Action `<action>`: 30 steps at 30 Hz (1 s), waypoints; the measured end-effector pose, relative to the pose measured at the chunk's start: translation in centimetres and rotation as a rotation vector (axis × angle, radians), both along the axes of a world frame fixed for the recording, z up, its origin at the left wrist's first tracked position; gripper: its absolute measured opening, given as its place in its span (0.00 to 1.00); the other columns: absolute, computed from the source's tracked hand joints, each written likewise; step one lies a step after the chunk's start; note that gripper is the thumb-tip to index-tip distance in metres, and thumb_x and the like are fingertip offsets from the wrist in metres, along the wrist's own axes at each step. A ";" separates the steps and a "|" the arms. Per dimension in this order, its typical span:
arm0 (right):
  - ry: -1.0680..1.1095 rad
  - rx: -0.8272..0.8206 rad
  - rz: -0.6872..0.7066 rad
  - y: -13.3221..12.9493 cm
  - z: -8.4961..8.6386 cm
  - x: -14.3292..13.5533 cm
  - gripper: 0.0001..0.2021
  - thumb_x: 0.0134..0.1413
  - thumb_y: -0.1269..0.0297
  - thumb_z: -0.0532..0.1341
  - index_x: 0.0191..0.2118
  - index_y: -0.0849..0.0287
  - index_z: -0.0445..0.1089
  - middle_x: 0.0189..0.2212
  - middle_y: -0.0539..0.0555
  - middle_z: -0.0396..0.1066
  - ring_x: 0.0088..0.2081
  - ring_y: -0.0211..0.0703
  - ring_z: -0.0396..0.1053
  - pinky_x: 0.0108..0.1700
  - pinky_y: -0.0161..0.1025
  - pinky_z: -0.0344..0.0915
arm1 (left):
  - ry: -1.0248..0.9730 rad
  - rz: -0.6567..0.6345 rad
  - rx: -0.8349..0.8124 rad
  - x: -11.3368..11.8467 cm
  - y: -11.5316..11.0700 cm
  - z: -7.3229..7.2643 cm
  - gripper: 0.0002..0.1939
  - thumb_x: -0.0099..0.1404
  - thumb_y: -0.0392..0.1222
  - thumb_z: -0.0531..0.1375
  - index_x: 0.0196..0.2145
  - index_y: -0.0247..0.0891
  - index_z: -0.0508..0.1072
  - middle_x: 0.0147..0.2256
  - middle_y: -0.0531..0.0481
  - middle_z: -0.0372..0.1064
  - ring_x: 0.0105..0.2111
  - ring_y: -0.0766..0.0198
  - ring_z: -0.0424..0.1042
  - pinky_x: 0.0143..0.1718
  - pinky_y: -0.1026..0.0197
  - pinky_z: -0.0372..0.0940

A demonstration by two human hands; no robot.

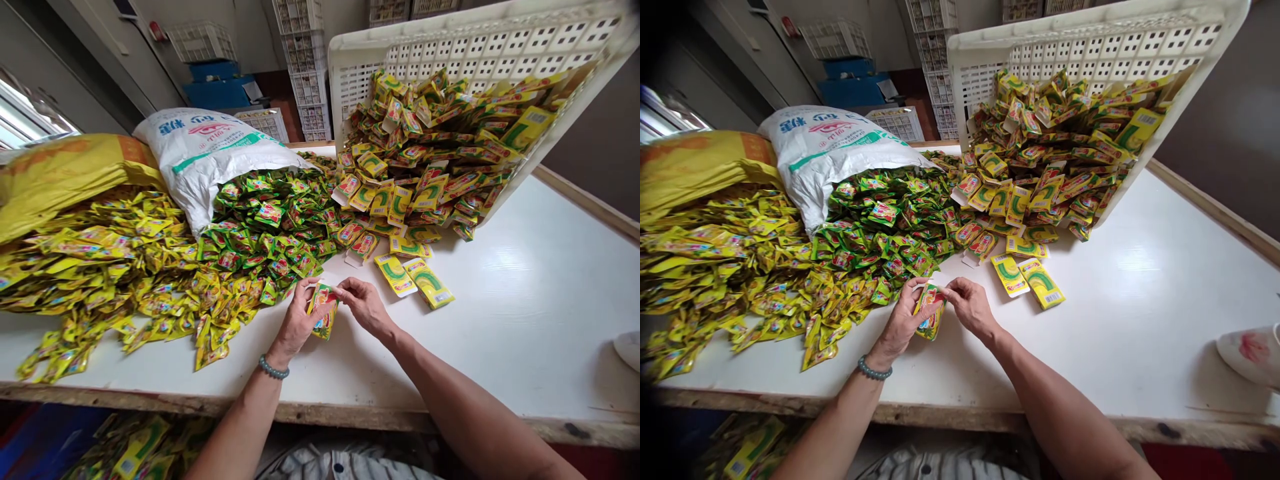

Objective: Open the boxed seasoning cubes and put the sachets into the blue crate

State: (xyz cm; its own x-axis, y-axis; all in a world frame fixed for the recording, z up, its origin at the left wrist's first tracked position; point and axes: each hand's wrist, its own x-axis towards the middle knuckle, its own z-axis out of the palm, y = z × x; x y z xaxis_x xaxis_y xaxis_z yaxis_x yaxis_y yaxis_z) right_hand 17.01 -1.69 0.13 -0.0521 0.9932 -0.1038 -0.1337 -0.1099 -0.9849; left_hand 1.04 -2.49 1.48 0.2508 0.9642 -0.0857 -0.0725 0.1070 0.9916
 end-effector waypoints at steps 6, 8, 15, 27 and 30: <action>0.045 -0.002 0.056 -0.1 0.2 -0.1 0.20 0.43 0.45 0.67 0.26 0.59 0.68 0.22 0.48 0.65 0.26 0.36 0.58 0.30 0.35 0.57 | 0.010 0.019 0.001 -0.2 0.0 -0.2 0.28 0.56 0.40 0.67 0.51 0.44 0.58 0.45 0.49 0.71 0.42 0.60 0.74 0.44 0.60 0.66; 0.033 0.021 0.056 -0.2 0.3 -0.1 0.20 0.44 0.45 0.67 0.26 0.59 0.69 0.23 0.48 0.66 0.26 0.36 0.60 0.31 0.36 0.58 | 0.003 0.032 0.008 -0.3 0.0 -0.1 0.31 0.55 0.38 0.67 0.52 0.45 0.57 0.43 0.50 0.71 0.40 0.61 0.74 0.43 0.60 0.66; -0.036 0.127 0.082 -0.5 0.7 0.1 0.19 0.47 0.45 0.66 0.27 0.59 0.70 0.25 0.51 0.69 0.29 0.39 0.63 0.33 0.37 0.61 | 0.036 0.036 0.011 -0.6 0.0 0.2 0.29 0.53 0.37 0.68 0.51 0.44 0.62 0.37 0.54 0.72 0.35 0.64 0.72 0.40 0.62 0.66; -0.208 0.229 0.088 -0.7 0.8 0.3 0.18 0.54 0.47 0.62 0.29 0.59 0.70 0.25 0.50 0.68 0.28 0.38 0.61 0.33 0.36 0.59 | -0.085 0.044 -0.104 -0.2 -0.1 0.9 0.28 0.53 0.40 0.69 0.47 0.46 0.59 0.34 0.56 0.71 0.32 0.65 0.73 0.35 0.64 0.66; -0.178 0.176 0.054 -0.5 0.6 0.5 0.20 0.52 0.50 0.65 0.45 0.58 0.70 0.22 0.46 0.64 0.25 0.36 0.59 0.30 0.35 0.58 | -0.147 0.107 -0.160 -0.2 0.0 1.3 0.27 0.53 0.42 0.69 0.46 0.45 0.59 0.36 0.55 0.74 0.32 0.64 0.74 0.36 0.63 0.66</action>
State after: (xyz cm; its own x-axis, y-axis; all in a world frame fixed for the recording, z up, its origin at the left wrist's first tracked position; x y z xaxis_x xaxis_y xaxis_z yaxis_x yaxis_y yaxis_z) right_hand 17.50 -2.15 0.75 -0.1017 0.9931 0.0586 0.0447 0.0634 -0.9970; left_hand 0.85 -2.46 2.74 0.1686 0.9631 -0.2099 -0.2346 0.2460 0.9405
